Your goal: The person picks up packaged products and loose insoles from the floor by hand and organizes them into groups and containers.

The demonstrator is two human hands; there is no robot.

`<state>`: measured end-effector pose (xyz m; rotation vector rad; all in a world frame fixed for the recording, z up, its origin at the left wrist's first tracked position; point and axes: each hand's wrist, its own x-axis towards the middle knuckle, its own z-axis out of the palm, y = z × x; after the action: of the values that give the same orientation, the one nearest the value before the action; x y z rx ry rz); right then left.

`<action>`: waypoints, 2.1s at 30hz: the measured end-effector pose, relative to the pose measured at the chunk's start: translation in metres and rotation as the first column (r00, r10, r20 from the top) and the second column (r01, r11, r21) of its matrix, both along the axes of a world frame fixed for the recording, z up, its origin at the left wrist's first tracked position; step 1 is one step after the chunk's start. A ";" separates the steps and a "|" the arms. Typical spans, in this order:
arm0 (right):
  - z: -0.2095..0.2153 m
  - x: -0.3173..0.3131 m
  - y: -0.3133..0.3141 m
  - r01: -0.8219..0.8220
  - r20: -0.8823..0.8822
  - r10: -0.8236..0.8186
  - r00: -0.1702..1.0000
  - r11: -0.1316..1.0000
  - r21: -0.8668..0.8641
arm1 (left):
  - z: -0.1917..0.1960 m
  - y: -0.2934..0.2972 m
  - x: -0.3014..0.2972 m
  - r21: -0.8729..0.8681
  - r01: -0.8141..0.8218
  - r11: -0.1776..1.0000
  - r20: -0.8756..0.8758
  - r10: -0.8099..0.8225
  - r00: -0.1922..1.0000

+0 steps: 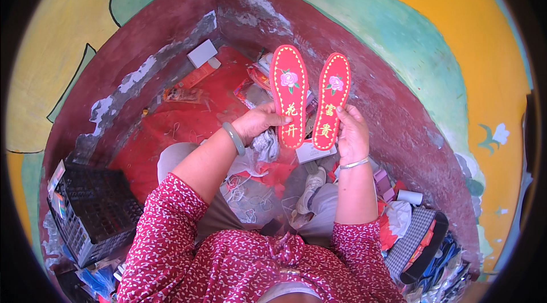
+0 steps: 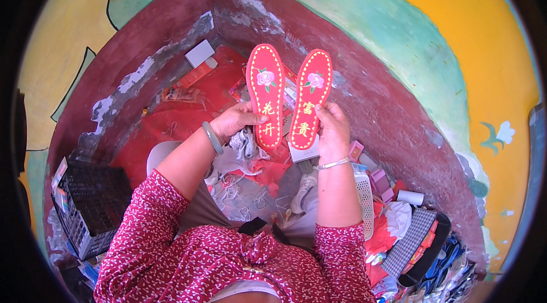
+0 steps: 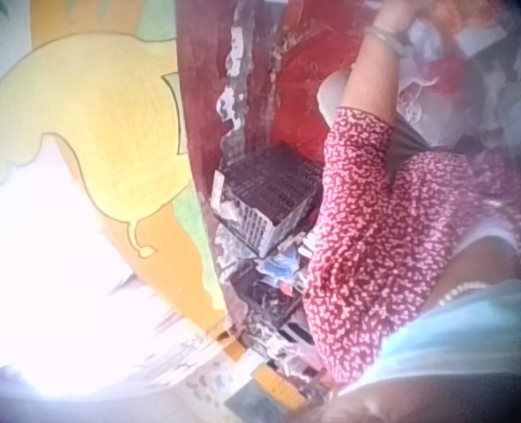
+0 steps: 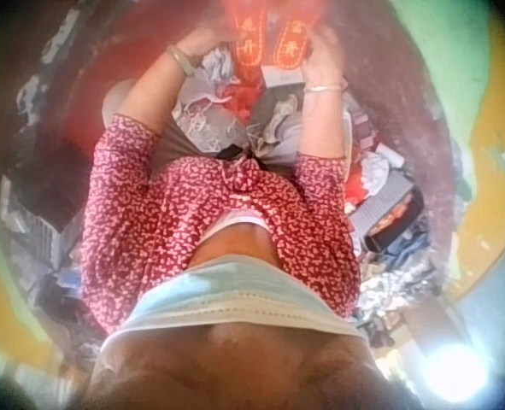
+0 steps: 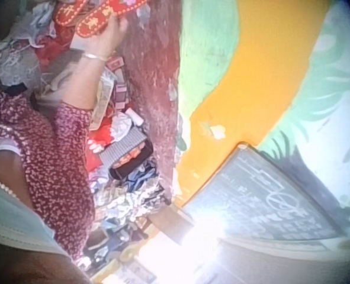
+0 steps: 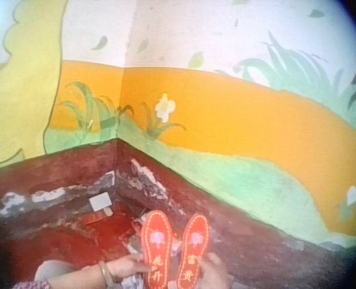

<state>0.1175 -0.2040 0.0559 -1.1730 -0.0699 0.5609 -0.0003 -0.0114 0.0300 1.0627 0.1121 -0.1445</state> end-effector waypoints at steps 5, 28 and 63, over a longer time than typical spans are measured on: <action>0.003 0.003 -0.002 -0.009 -0.006 0.010 1.000 0.994 0.113 | 0.001 0.000 0.000 0.004 -0.029 1.000 0.008 0.029 1.000; -0.040 -0.023 0.031 -0.079 -0.025 0.081 0.996 0.995 0.061 | -0.006 -0.007 -0.001 -0.040 -0.076 0.996 -0.094 0.072 0.993; -0.146 0.019 0.128 -0.556 -0.061 0.615 0.786 0.659 -0.507 | -0.033 0.042 -0.052 -0.193 -0.458 0.868 -0.423 0.348 0.836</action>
<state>0.1363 -0.0765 -0.0902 -1.7109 -0.4457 1.1397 -0.0521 0.0310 -0.0033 0.6865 0.6481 0.0273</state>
